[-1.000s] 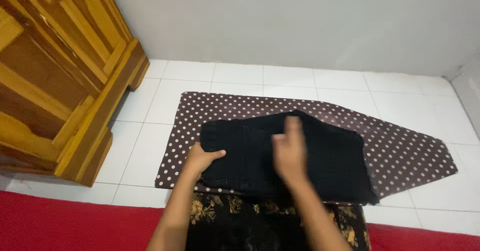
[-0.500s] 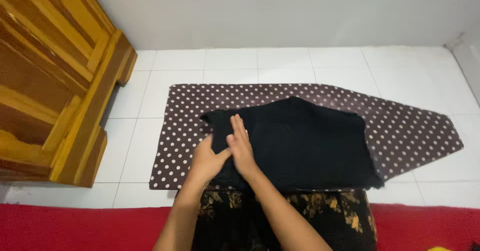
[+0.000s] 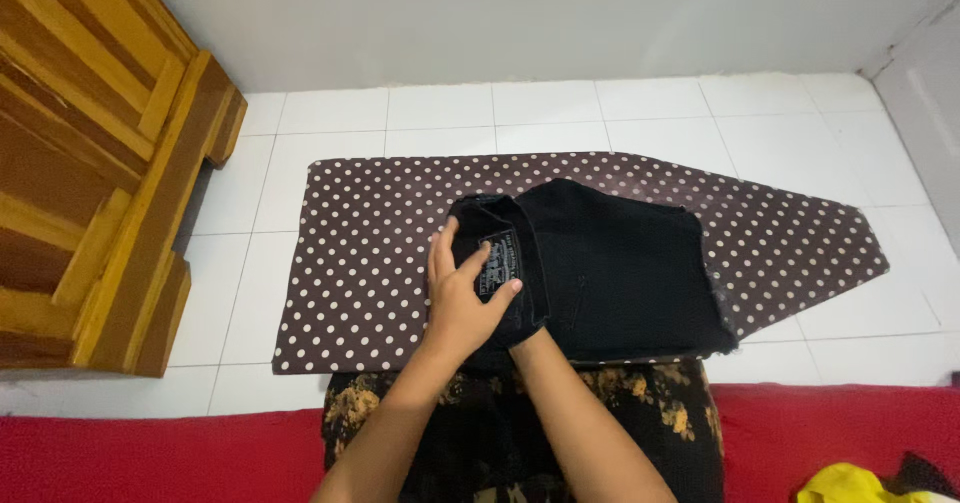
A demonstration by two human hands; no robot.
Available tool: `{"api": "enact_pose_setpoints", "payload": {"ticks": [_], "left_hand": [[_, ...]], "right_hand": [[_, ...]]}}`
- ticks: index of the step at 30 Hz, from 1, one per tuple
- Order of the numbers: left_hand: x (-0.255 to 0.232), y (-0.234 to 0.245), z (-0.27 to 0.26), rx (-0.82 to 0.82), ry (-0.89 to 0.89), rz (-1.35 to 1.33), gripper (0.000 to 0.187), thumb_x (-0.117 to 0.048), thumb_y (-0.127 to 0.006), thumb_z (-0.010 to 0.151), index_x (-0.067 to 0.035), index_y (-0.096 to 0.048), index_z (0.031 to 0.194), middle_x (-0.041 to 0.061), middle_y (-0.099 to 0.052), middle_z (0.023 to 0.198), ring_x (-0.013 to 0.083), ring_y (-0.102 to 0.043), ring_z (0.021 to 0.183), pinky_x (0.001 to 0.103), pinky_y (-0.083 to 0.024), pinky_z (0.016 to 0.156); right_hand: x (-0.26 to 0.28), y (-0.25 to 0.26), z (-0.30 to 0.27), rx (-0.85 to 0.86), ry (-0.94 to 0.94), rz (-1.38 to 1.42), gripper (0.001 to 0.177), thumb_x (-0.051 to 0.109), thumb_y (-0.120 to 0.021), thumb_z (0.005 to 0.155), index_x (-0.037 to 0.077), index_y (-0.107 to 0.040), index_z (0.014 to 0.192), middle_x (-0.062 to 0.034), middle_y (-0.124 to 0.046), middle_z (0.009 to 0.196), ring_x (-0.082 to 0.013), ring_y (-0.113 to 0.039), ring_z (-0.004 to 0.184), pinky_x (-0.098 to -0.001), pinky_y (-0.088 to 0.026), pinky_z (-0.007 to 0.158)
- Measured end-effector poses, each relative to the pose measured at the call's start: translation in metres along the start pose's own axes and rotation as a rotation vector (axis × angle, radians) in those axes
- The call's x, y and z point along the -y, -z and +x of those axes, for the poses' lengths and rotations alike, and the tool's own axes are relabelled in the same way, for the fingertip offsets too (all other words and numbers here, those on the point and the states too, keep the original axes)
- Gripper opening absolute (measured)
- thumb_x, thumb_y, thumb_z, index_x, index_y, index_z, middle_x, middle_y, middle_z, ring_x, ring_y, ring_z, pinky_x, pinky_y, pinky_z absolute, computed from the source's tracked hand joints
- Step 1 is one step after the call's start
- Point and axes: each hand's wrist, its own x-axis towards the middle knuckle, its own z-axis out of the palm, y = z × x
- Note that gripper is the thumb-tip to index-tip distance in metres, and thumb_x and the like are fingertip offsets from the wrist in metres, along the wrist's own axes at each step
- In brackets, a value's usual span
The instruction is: The person folds a black denim jacket, a yellow t-shirt, and a red polo shirt on a polka-dotted ironing board. Each garment is smoothed, folded in half, then folded again into a compact rectangle and placed on a nearby red bed.
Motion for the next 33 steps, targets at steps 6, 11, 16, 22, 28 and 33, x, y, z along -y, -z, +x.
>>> {"api": "enact_pose_setpoints", "payload": {"ticks": [6, 11, 16, 22, 28, 33], "left_hand": [[-0.023, -0.006, 0.010, 0.161, 0.124, 0.094, 0.097, -0.034, -0.085, 0.077, -0.016, -0.028, 0.154, 0.017, -0.008, 0.170, 0.0456, -0.012, 0.155, 0.073, -0.017, 0.115], [-0.057, -0.008, 0.027, 0.522, 0.231, 0.431, 0.101, -0.039, -0.075, 0.083, -0.028, -0.013, 0.162, 0.005, 0.008, 0.170, 0.0435, 0.012, 0.154, 0.076, -0.001, 0.115], [-0.072, -0.026, 0.049, 0.790, 0.295, 0.672, 0.105, -0.032, -0.073, 0.083, -0.020, -0.009, 0.165, 0.006, 0.015, 0.173, 0.0447, 0.018, 0.154, 0.072, 0.007, 0.115], [-0.035, -0.050, 0.056, 0.574, 0.104, 0.644, 0.089, -0.038, -0.066, 0.087, -0.018, -0.022, 0.161, 0.002, -0.007, 0.172, 0.0478, 0.008, 0.155, 0.078, -0.001, 0.117], [0.039, -0.031, 0.047, 0.322, -0.105, -0.002, 0.057, -0.024, -0.067, 0.089, -0.019, -0.052, 0.143, 0.010, -0.036, 0.165, 0.0400, -0.027, 0.158, 0.057, -0.033, 0.125], [0.037, -0.024, 0.008, -0.013, 0.312, -0.195, 0.072, -0.021, -0.080, 0.077, -0.005, -0.050, 0.139, 0.023, -0.057, 0.137, 0.0406, -0.055, 0.128, 0.045, -0.045, 0.106]], "right_hand": [[0.056, -0.049, -0.029, 0.099, -0.259, 0.099, 0.046, 0.032, -0.047, 0.111, -0.003, -0.056, 0.138, -0.0188, -0.065, 0.129, -0.0292, -0.064, 0.114, -0.0440, -0.053, 0.102], [0.136, -0.136, -0.083, -0.227, -0.248, -0.216, 0.057, 0.038, -0.047, 0.105, -0.006, -0.050, 0.142, -0.0234, -0.063, 0.136, -0.0316, -0.062, 0.123, -0.0457, -0.046, 0.109], [0.154, -0.203, -0.090, -0.470, 0.076, -0.934, 0.070, 0.038, -0.048, 0.099, 0.000, -0.034, 0.155, -0.0187, -0.046, 0.157, -0.0295, -0.043, 0.147, -0.0444, -0.029, 0.121], [0.092, -0.211, -0.050, -0.123, 0.099, -1.192, 0.075, 0.050, -0.034, 0.104, 0.008, -0.017, 0.163, -0.0147, -0.023, 0.170, -0.0280, -0.023, 0.156, -0.0426, -0.020, 0.125], [0.070, -0.181, -0.025, -0.068, 0.051, -1.845, 0.076, 0.052, -0.030, 0.102, 0.010, -0.012, 0.164, -0.0102, -0.007, 0.174, -0.0267, 0.001, 0.160, -0.0552, 0.003, 0.123], [0.060, -0.171, -0.034, -0.059, 0.078, -2.129, 0.083, 0.055, -0.040, 0.101, 0.008, -0.010, 0.163, -0.0129, 0.003, 0.173, -0.0305, 0.006, 0.159, -0.0614, 0.005, 0.121]]}}
